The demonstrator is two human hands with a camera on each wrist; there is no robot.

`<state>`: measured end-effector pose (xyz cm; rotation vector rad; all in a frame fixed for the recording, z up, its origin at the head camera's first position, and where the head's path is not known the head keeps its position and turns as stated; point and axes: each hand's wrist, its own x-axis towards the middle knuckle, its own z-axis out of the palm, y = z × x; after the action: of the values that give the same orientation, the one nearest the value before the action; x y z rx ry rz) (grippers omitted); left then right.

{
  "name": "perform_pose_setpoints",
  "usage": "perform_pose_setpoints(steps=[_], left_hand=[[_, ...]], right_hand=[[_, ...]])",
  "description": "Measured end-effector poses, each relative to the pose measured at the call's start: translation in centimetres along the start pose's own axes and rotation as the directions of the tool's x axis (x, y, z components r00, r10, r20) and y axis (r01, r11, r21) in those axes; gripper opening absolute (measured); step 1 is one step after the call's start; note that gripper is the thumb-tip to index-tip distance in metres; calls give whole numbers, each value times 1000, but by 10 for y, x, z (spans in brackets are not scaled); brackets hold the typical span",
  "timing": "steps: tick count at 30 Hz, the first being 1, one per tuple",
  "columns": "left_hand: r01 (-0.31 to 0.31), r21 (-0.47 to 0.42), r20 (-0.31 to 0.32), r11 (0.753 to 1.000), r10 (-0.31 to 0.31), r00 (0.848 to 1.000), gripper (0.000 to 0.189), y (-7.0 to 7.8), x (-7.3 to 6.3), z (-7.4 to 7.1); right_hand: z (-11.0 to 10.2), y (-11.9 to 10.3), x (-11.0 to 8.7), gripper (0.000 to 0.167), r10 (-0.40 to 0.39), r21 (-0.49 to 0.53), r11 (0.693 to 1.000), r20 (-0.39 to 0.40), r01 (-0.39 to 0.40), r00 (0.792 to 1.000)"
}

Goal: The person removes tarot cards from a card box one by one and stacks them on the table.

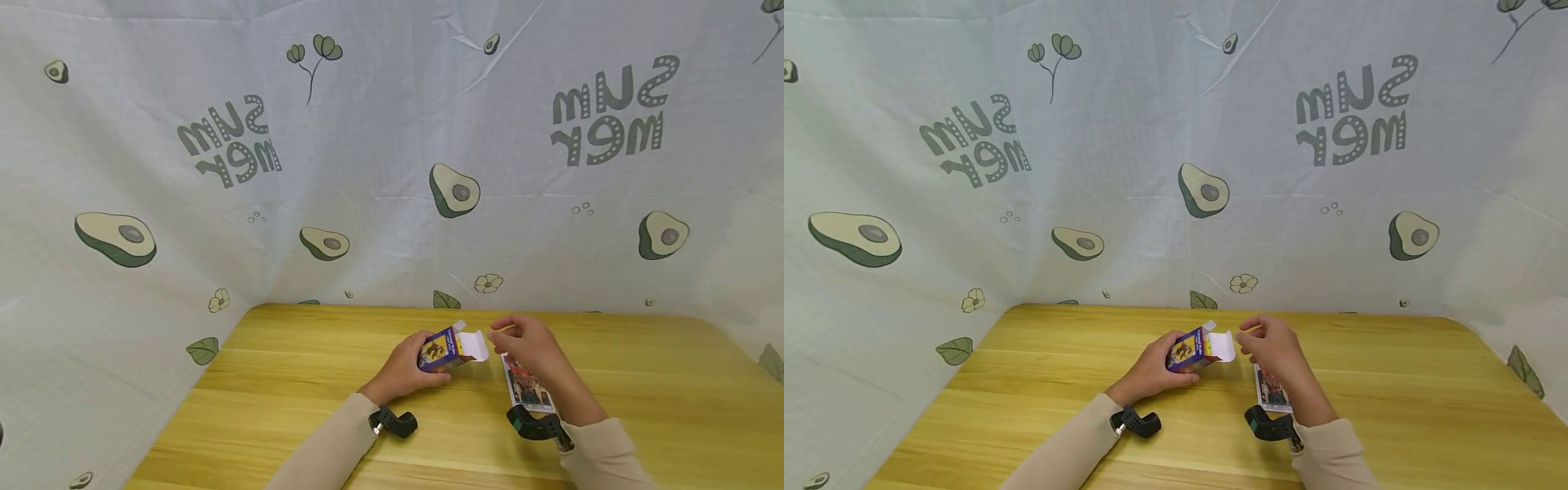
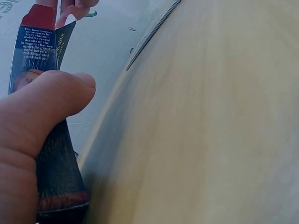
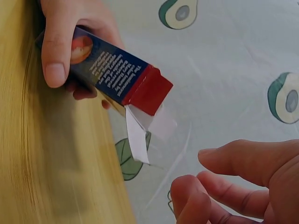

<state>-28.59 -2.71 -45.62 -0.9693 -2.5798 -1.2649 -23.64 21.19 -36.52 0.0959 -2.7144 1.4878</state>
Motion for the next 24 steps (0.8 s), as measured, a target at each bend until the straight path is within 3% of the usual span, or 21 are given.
perform_pose_setpoints(steps=[10,24], left_hand=[[-7,-9,-1,1000,7,1000,63,-1,0,0],[-29,-22,-1,999,29,1000,62,-1,-1,0]], right_hand=[[12,-6,0,28,-61,39,997,-4,61,998],[31,-1,-2,26,-18,-27,999,0,18,1000]])
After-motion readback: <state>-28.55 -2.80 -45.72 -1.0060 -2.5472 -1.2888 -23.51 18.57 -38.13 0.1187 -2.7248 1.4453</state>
